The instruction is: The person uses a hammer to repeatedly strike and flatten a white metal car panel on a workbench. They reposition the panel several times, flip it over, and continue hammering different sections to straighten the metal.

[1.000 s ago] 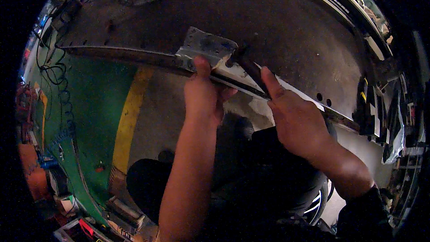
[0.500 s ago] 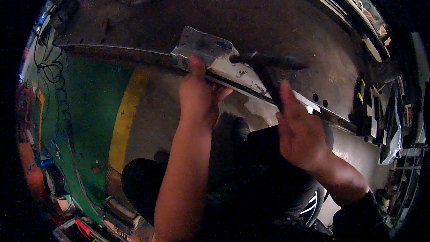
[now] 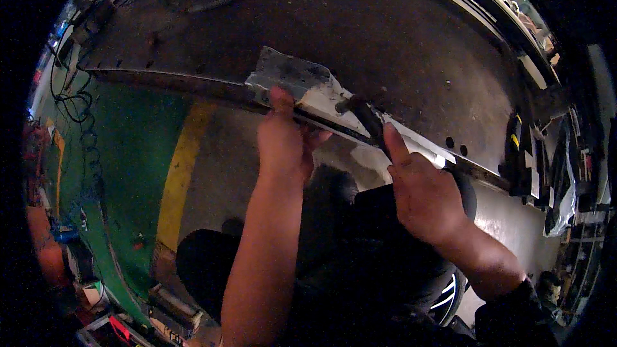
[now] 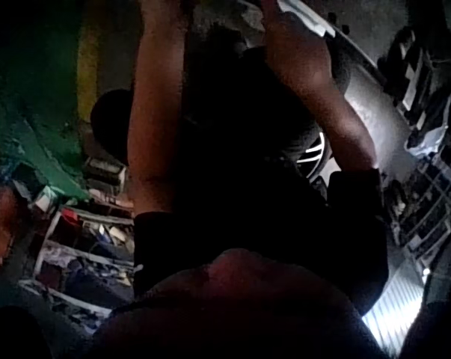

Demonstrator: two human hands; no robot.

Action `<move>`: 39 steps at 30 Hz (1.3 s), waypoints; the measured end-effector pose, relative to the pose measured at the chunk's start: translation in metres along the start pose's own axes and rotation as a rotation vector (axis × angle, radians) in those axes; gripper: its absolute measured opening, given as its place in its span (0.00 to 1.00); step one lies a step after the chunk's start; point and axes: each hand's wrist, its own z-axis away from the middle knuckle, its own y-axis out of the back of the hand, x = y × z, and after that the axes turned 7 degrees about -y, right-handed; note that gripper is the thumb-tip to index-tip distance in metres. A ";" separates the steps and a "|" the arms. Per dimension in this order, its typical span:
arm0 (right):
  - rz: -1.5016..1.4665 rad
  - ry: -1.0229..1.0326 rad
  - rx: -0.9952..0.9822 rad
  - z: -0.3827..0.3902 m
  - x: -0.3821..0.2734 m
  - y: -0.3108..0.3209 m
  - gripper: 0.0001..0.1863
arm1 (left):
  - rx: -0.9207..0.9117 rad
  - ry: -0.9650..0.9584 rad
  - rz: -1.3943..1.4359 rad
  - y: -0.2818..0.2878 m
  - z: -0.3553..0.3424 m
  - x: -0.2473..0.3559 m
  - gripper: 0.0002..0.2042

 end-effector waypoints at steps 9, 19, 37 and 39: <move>0.005 0.043 0.079 0.001 0.005 -0.009 0.32 | -0.074 -0.030 -0.001 -0.001 0.001 -0.001 0.27; 0.059 0.002 -0.045 -0.008 -0.007 -0.002 0.31 | 0.001 -0.027 -0.059 -0.002 0.006 0.006 0.28; -0.049 0.088 0.056 -0.024 -0.017 -0.003 0.32 | -0.053 0.008 -0.030 0.002 -0.008 -0.007 0.27; -0.038 0.080 -0.003 -0.026 -0.024 0.002 0.32 | -0.027 -0.012 -0.005 0.006 -0.006 -0.005 0.27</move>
